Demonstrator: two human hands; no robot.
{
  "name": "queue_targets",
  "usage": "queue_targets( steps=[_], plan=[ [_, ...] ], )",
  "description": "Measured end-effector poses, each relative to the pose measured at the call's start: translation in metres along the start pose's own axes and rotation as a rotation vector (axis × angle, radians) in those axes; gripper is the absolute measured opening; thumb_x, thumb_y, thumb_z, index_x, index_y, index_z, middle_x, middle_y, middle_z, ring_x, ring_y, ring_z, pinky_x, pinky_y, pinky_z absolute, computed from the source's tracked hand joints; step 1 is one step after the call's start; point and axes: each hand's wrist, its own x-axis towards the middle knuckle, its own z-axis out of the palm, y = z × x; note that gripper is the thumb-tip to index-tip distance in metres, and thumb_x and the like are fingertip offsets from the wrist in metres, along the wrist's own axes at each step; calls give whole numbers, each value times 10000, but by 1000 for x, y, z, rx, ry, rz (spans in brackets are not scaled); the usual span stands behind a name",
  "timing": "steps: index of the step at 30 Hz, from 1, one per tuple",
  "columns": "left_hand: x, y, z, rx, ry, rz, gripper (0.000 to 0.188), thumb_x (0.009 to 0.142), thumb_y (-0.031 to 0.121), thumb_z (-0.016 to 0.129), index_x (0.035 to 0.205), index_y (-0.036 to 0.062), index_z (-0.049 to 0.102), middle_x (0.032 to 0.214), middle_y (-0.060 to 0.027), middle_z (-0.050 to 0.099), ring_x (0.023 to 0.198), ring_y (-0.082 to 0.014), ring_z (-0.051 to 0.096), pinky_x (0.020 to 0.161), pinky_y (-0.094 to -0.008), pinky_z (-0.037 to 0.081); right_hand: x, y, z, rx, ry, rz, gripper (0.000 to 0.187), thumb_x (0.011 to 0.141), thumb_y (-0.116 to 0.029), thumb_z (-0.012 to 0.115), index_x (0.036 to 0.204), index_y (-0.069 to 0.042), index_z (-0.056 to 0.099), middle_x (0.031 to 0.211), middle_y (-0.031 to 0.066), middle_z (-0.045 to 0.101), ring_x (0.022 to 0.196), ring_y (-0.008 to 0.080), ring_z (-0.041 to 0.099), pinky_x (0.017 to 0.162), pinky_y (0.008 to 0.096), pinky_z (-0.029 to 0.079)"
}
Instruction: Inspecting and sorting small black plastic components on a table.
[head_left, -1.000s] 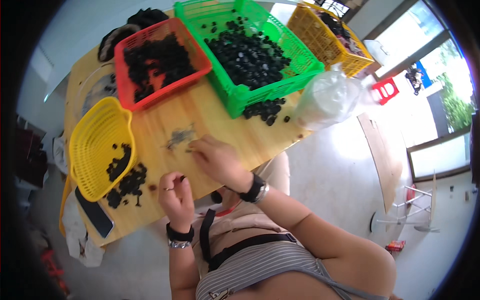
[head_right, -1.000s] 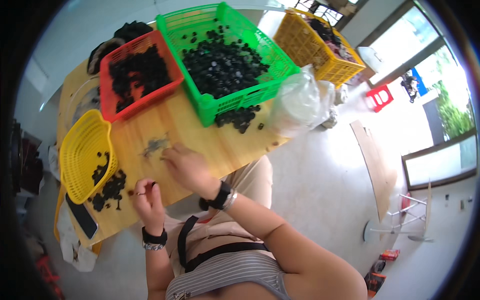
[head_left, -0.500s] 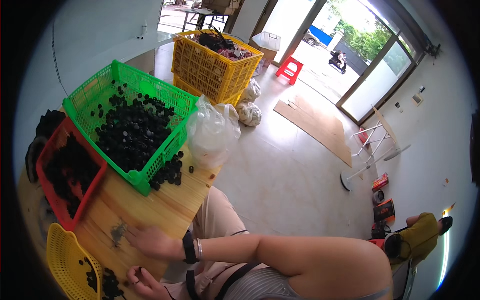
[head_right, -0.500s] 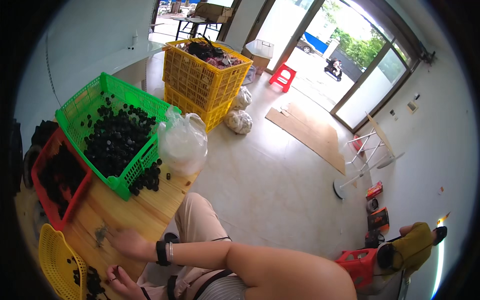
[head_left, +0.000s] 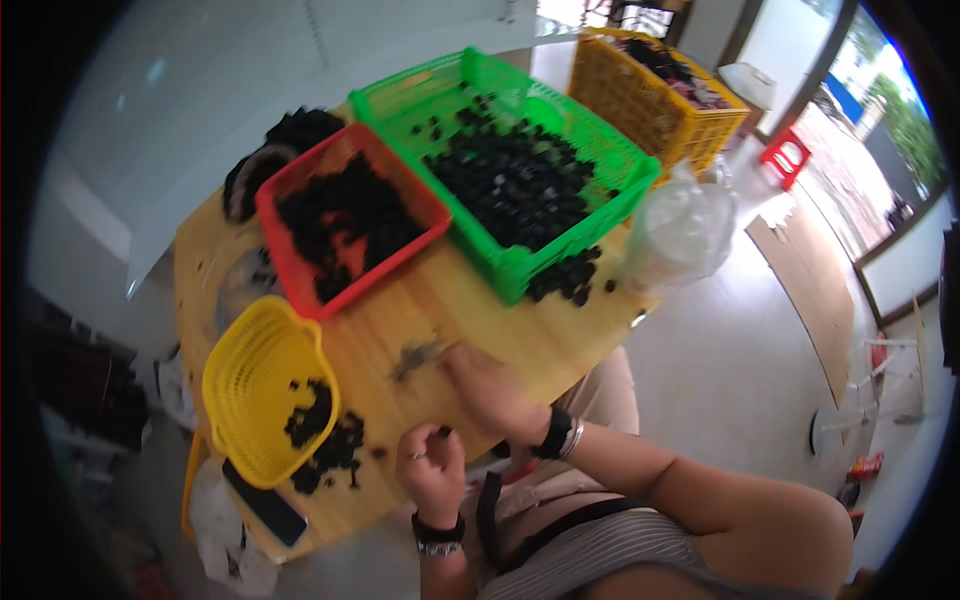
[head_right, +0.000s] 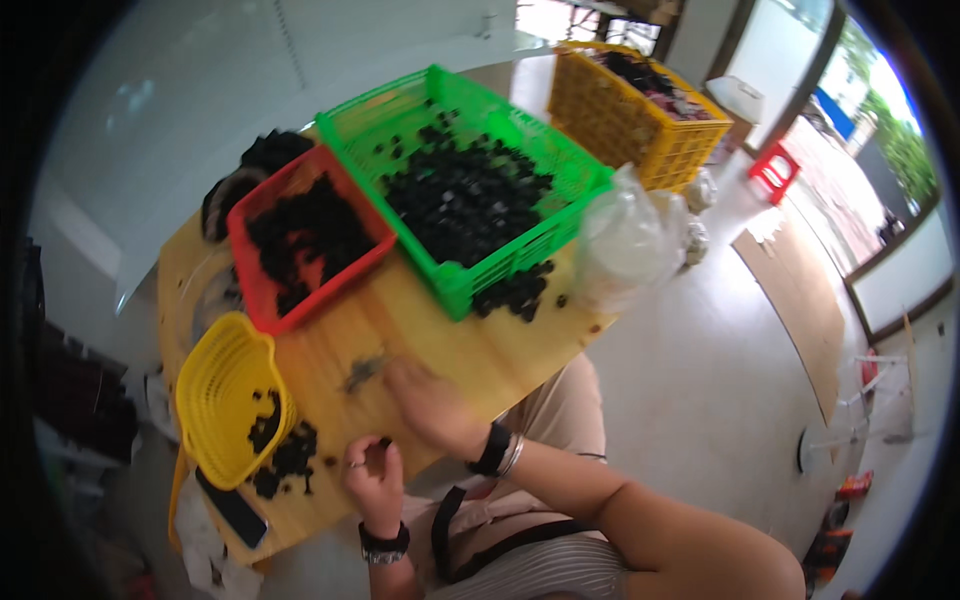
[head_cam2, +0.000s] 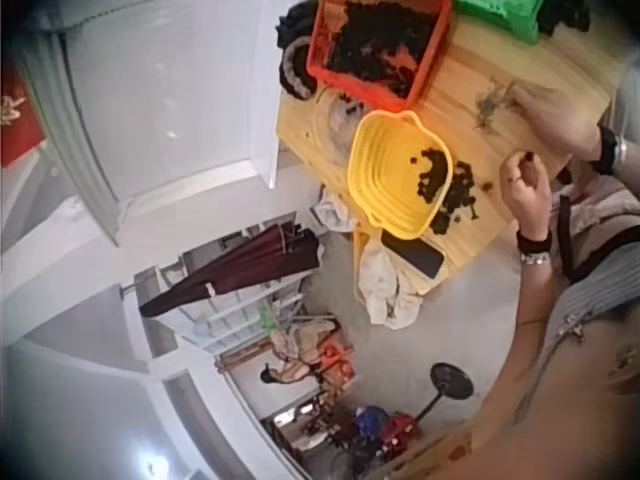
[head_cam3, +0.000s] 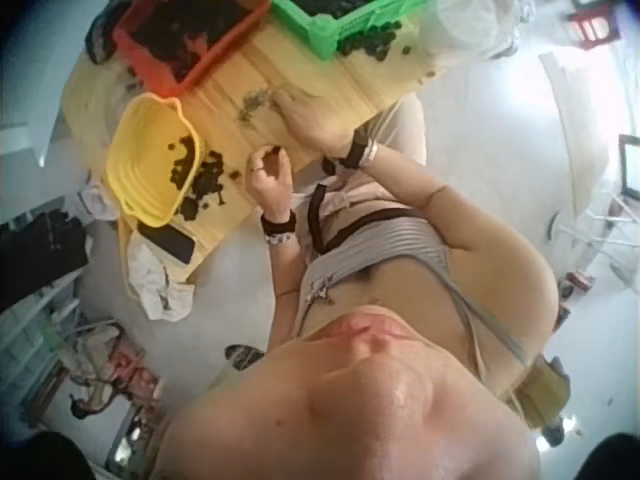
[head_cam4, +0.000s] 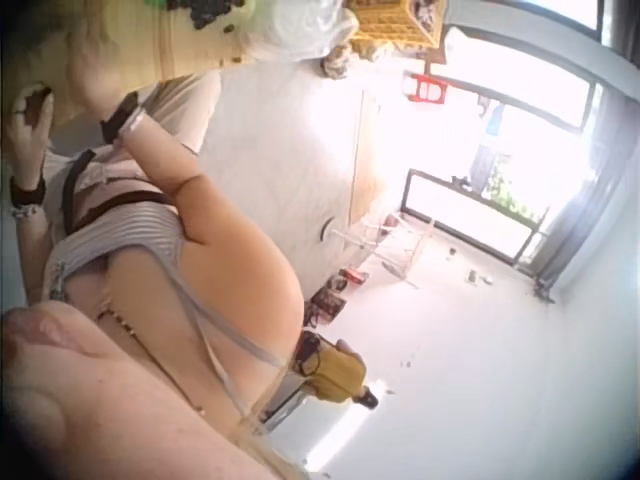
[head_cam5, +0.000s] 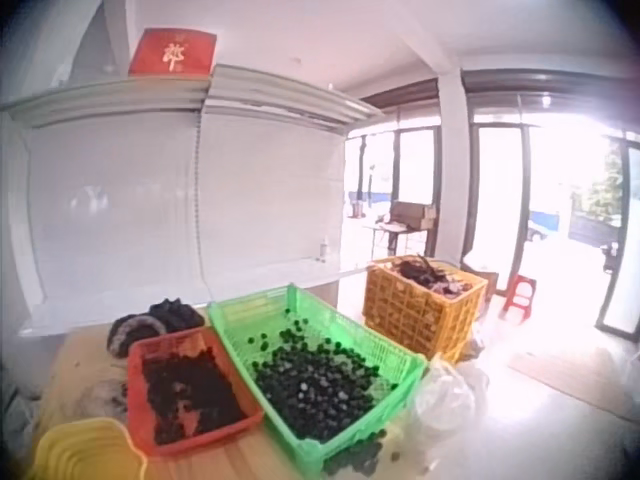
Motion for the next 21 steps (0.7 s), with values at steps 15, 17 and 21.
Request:
queue_targets(
  steps=[15,17,21],
  plan=[
    [17,5,1,13,48,0,191,719,8,683,893,26,607,751,-108,603,687,-227,606,626,-297,477,20,-9,-9,223,279,-58,110,795,9,571,873,-14,645,901,154,603,773,323,608,639,346,483],
    [16,7,2,11,49,-10,190,717,15,676,890,39,601,753,-95,603,691,-234,604,621,-314,478,20,-10,-10,213,277,-43,114,795,7,575,882,-8,648,891,151,601,766,321,605,638,346,480],
    [11,4,-1,18,61,19,182,712,22,666,880,55,602,749,-81,601,695,-242,601,619,-334,480,18,-12,-6,73,291,-48,129,800,-3,577,902,6,654,862,151,591,744,322,593,636,341,471]
  ],
)
